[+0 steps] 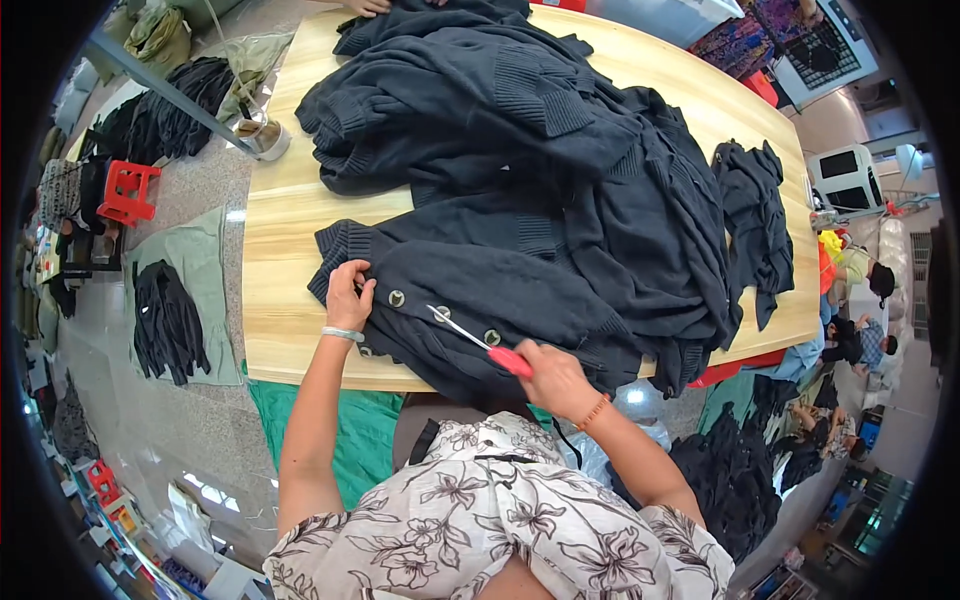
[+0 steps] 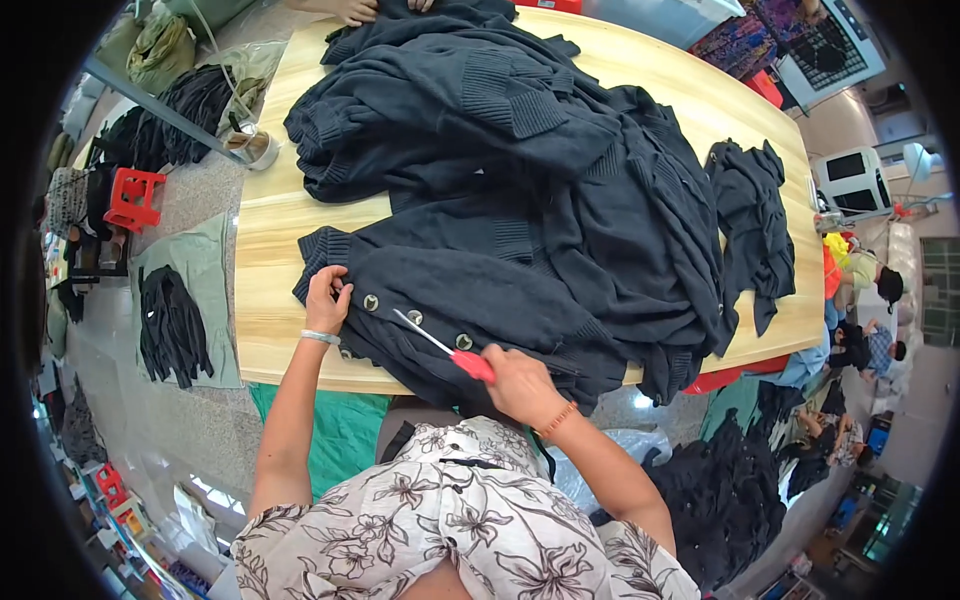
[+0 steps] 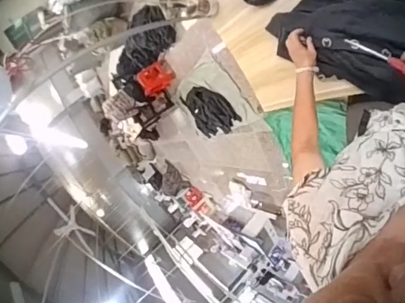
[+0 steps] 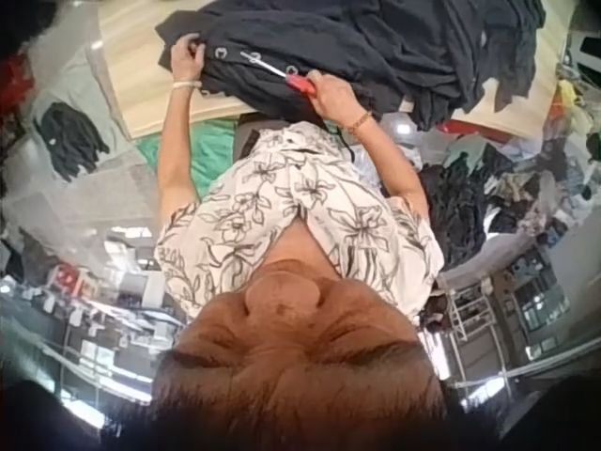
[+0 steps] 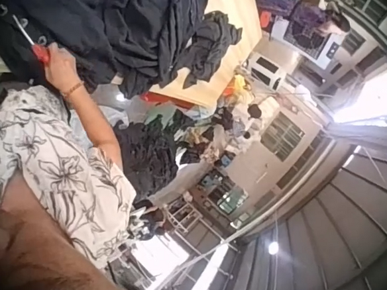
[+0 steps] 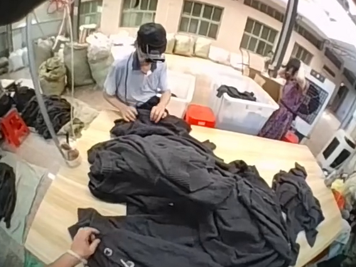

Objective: The worker uses scissors to trim loose threads from several black garments laid out on a table.

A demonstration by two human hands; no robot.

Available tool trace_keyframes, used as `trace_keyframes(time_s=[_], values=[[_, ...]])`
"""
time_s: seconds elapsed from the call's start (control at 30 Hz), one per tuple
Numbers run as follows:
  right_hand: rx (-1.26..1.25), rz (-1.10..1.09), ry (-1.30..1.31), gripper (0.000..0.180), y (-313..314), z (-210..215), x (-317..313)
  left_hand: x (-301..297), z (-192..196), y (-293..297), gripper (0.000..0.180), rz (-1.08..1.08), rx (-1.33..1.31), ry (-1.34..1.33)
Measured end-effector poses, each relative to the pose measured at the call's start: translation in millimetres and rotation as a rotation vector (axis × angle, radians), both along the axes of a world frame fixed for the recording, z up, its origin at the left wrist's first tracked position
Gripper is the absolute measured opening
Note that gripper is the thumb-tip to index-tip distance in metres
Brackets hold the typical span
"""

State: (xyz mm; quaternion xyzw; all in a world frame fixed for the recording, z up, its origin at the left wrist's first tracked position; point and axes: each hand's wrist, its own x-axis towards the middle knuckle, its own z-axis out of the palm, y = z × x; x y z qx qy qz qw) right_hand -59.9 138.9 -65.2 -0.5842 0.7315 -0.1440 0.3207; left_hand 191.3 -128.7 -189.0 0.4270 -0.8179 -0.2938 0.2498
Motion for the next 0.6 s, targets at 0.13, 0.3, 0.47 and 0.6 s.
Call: trace_keyframes(time_s=[0.13,0.3,0.47,0.6], values=[[0.019,0.141,-0.070,0.026,-55.6,-4.2,30.4,7.1,-0.2,-6.9,0.033,0.094,0.256,0.075],[-0.062,0.012,-0.095,0.023,-52.0,4.8,23.8,-0.7,34.7,6.8,0.044,0.017,-0.107,0.061],[0.018,0.009,-0.018,0.025,-7.7,7.0,-4.4,-20.9,44.6,45.9,0.044,-0.266,0.096,-0.002],[0.171,0.063,0.028,0.025,-4.5,14.6,-3.9,-20.2,15.9,37.1,0.024,-0.165,0.309,0.046]])
